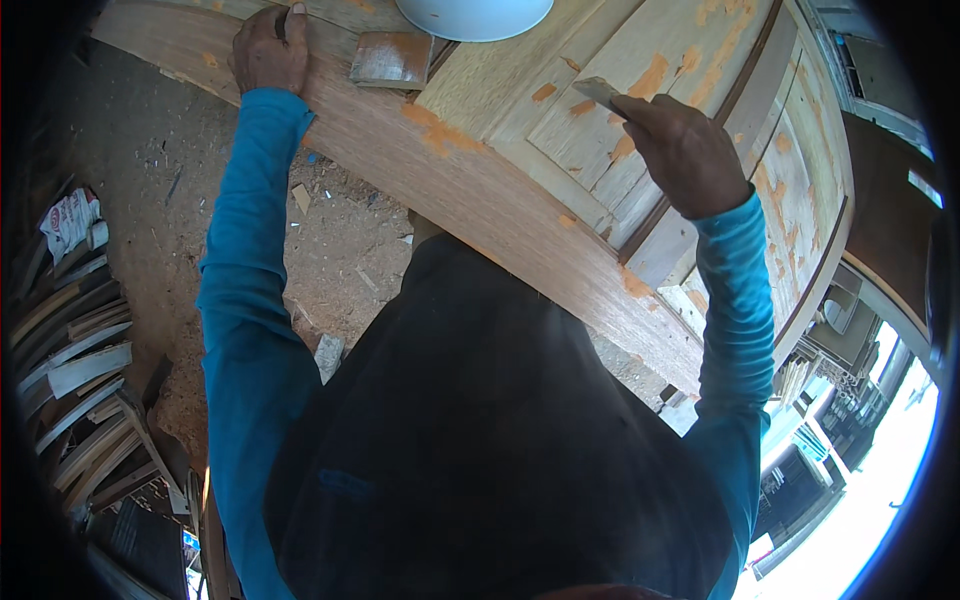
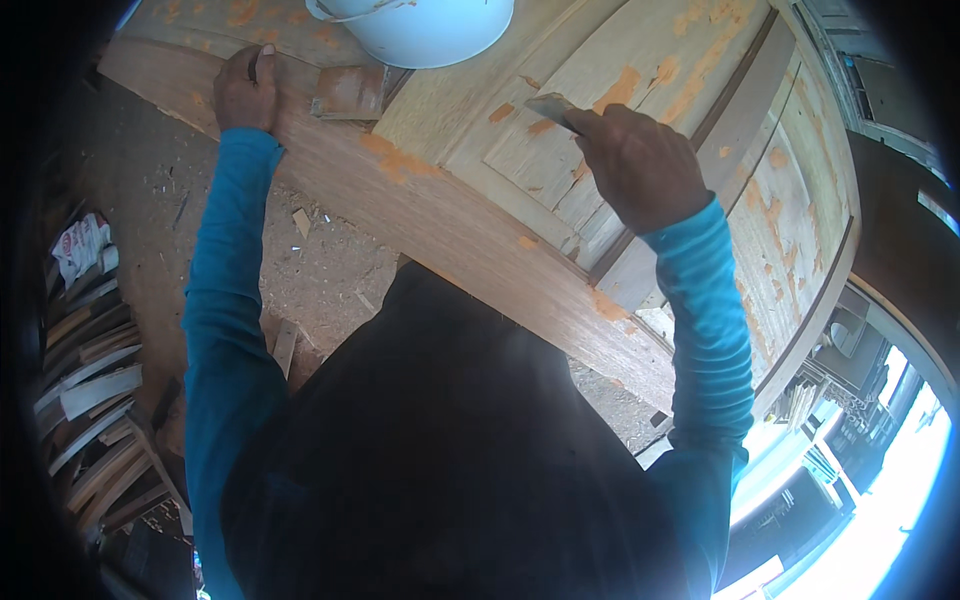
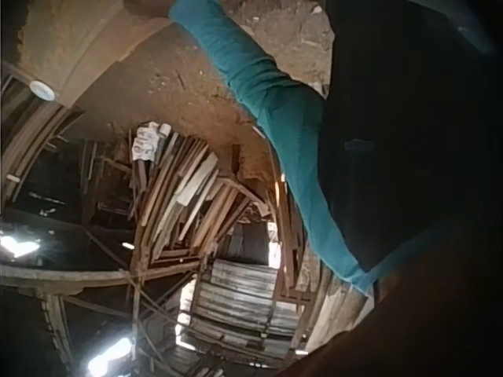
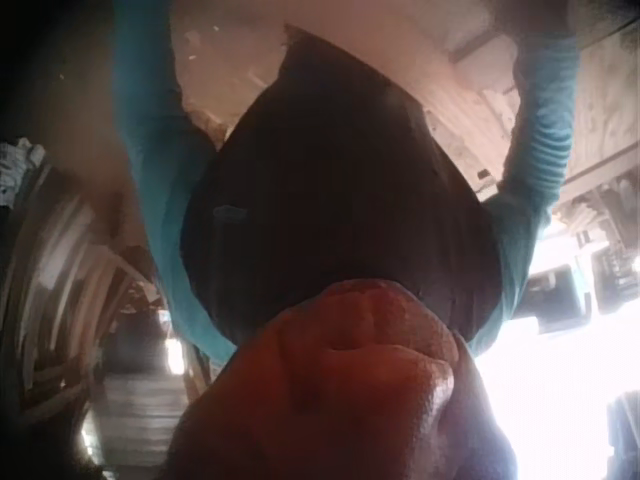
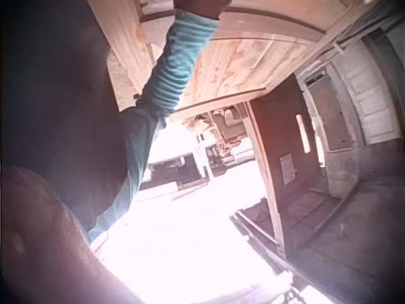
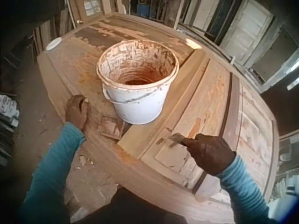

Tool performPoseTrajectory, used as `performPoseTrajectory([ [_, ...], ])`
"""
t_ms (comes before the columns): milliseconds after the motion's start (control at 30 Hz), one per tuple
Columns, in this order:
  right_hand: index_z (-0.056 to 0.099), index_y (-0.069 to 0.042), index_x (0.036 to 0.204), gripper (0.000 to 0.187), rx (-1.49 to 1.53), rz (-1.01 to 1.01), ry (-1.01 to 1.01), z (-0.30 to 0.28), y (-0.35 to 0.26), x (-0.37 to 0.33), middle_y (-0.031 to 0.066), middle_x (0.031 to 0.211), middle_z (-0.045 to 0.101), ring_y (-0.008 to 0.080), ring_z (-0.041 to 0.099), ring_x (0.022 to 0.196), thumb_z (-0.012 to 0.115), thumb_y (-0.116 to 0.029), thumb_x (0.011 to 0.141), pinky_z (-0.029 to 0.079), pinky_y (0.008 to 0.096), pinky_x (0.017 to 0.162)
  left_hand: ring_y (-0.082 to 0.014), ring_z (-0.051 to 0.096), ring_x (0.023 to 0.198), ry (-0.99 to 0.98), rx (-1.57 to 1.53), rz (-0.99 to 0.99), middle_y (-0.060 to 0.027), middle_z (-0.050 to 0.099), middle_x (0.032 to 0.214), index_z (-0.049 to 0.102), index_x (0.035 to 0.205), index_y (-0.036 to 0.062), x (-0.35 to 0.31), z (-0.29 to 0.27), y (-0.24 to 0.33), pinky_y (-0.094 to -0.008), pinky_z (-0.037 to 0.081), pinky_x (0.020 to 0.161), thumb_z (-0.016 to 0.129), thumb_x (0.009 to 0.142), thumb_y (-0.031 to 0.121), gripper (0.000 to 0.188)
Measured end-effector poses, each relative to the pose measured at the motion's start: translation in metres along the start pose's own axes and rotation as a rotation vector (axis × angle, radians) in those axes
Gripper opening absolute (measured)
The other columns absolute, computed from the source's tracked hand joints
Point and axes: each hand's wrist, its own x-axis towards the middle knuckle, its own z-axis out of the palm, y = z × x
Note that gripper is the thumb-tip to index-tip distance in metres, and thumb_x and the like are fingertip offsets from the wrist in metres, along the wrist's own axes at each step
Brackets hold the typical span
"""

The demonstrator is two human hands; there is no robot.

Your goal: The person applies wood filler to a wooden door using a putty knife, taking filler from a bucket and smoothing it into gaps and imperfections on the door surface.

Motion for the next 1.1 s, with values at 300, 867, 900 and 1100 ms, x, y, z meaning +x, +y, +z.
performPoseTrajectory([
  [300, 0.074, -0.009, 0.116, 0.02, -0.294, -0.155, -0.096, 0.002, -0.006, 0.066, 0.012, 0.086, 0.066, 0.0315, 0.069, 0.077, 0.067, -0.009, 0.097, 0.058, 0.0437, 0.068, -0.0385, 0.069, 0.106, -0.021, -0.105, -0.075, -0.0188, 0.074, 0.114, 0.077, 0.11, 0.0027, -0.001, -0.004, 0.009, -0.0474, 0.054, 0.096, 0.069, 0.098, 0.038, 0.038],
  [867, 0.072, 0.005, 0.126, 0.033, 0.646, 0.337, -0.369, -0.06, 0.043, 0.016, 0.0074, 0.085, 0.07, 0.0156, 0.066, 0.077, 0.061, -0.013, 0.102, 0.055, 0.032, 0.076, -0.0379, 0.067, 0.114, -0.019, -0.054, -0.01, -0.0165, 0.074, 0.12, 0.078, 0.11, 0.0052, -0.003, 0.0, 0.002, -0.0481, 0.051, 0.102, 0.071, 0.097, 0.037, 0.036],
  [900, 0.072, 0.006, 0.127, 0.034, 0.701, 0.358, -0.353, -0.058, 0.049, 0.002, 0.0074, 0.085, 0.07, 0.0159, 0.066, 0.077, 0.06, -0.012, 0.101, 0.055, 0.032, 0.075, -0.0376, 0.067, 0.114, -0.023, -0.048, -0.017, -0.0166, 0.074, 0.12, 0.078, 0.111, 0.0052, -0.005, 0.001, 0.002, -0.0479, 0.051, 0.102, 0.071, 0.097, 0.038, 0.036],
  [1100, 0.069, -0.001, 0.136, 0.038, 0.776, 0.478, -0.266, -0.011, 0.047, -0.082, 0.0085, 0.09, 0.072, 0.0158, 0.067, 0.078, 0.062, -0.01, 0.1, 0.057, 0.0319, 0.077, -0.0383, 0.069, 0.111, -0.043, -0.035, -0.014, -0.0179, 0.075, 0.117, 0.078, 0.111, 0.0048, -0.001, 0.001, -0.008, -0.0474, 0.053, 0.1, 0.072, 0.096, 0.039, 0.038],
])
